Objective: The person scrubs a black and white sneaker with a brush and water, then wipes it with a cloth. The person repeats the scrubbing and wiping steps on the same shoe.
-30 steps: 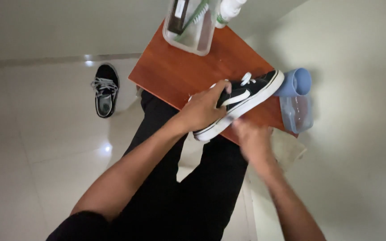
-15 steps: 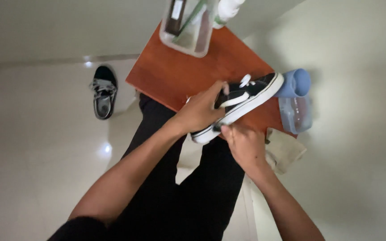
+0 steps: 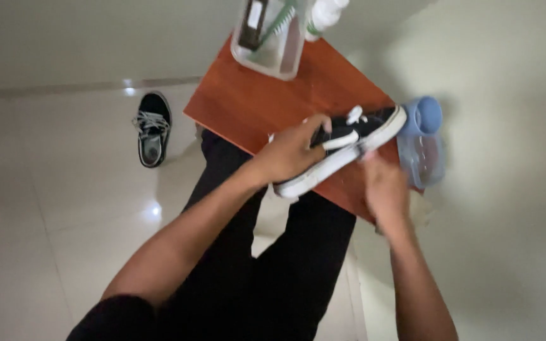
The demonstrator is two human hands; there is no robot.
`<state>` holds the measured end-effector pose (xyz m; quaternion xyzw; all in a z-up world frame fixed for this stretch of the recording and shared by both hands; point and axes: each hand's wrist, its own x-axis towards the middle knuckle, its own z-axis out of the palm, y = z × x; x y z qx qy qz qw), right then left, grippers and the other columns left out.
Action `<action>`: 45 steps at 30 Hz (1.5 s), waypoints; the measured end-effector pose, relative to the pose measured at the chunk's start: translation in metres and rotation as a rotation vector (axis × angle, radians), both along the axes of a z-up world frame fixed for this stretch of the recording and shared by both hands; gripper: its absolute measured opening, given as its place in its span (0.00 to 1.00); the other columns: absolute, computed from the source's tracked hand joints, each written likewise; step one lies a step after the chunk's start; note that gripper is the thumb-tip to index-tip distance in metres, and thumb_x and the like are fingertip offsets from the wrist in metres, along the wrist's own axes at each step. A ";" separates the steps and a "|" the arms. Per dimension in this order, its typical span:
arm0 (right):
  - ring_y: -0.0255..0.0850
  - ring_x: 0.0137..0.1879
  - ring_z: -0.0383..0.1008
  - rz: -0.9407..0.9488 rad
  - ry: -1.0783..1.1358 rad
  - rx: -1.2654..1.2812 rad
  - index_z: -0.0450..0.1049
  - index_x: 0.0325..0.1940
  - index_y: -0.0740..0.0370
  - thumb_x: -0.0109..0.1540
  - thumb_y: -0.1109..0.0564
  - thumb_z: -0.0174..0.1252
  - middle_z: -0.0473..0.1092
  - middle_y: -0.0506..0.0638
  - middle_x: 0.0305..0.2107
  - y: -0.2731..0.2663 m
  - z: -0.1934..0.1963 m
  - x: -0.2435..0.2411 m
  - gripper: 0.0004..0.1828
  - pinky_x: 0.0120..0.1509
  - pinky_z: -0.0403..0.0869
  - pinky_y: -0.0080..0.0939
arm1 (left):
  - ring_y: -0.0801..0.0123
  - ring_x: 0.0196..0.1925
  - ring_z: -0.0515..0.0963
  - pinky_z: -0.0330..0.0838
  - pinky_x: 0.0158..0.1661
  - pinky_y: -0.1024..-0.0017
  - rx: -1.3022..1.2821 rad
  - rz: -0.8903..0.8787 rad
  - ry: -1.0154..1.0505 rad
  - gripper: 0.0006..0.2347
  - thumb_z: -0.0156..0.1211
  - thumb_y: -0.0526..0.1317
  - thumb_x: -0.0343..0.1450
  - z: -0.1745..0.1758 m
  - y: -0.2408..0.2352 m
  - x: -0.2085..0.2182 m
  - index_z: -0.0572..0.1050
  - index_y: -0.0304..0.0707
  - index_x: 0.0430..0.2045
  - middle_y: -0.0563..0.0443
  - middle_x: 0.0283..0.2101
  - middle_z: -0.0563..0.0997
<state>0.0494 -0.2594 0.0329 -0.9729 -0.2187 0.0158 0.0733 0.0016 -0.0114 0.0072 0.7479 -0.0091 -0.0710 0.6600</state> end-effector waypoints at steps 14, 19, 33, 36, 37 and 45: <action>0.56 0.43 0.79 -0.307 0.415 0.308 0.79 0.32 0.65 0.74 0.33 0.39 0.78 0.61 0.30 -0.016 -0.039 -0.016 0.38 0.51 0.74 0.55 | 0.38 0.53 0.79 0.72 0.53 0.45 0.350 -0.002 -0.126 0.18 0.54 0.41 0.72 0.030 0.019 0.027 0.68 0.40 0.57 0.32 0.52 0.79; 0.43 0.31 0.70 -0.338 0.412 0.491 0.71 0.28 0.59 0.76 0.32 0.35 0.69 0.49 0.21 -0.025 -0.029 -0.009 0.37 0.40 0.71 0.43 | 0.42 0.52 0.80 0.73 0.52 0.48 0.520 -0.013 -0.190 0.16 0.53 0.38 0.73 0.020 0.018 0.039 0.70 0.37 0.56 0.35 0.49 0.79; 0.59 0.59 0.74 -0.135 0.346 0.351 0.75 0.60 0.70 0.72 0.43 0.48 0.74 0.66 0.47 -0.018 0.000 -0.034 0.27 0.66 0.70 0.55 | 0.50 0.50 0.81 0.57 0.56 0.60 0.758 0.188 -0.283 0.17 0.61 0.48 0.74 -0.013 0.002 0.021 0.73 0.38 0.52 0.39 0.41 0.82; 0.68 0.63 0.71 -0.102 0.387 0.323 0.73 0.63 0.71 0.72 0.44 0.47 0.72 0.74 0.53 -0.006 0.014 -0.052 0.28 0.69 0.67 0.62 | 0.55 0.46 0.83 0.58 0.54 0.64 0.722 0.164 -0.310 0.14 0.65 0.45 0.73 -0.009 0.005 0.021 0.77 0.38 0.48 0.43 0.37 0.84; 0.68 0.63 0.71 -0.107 0.388 0.329 0.73 0.63 0.71 0.72 0.44 0.47 0.72 0.74 0.53 -0.009 -0.001 -0.053 0.28 0.69 0.67 0.62 | 0.55 0.46 0.83 0.58 0.54 0.64 0.726 0.158 -0.312 0.14 0.65 0.45 0.73 -0.001 0.006 0.020 0.77 0.38 0.48 0.43 0.37 0.84; 0.56 0.49 0.78 0.287 0.054 0.552 0.78 0.52 0.65 0.69 0.56 0.54 0.77 0.59 0.39 -0.009 -0.011 -0.071 0.13 0.53 0.77 0.52 | 0.60 0.53 0.80 0.56 0.58 0.61 0.625 0.021 -0.403 0.14 0.67 0.38 0.70 0.038 0.005 0.004 0.79 0.35 0.49 0.46 0.44 0.85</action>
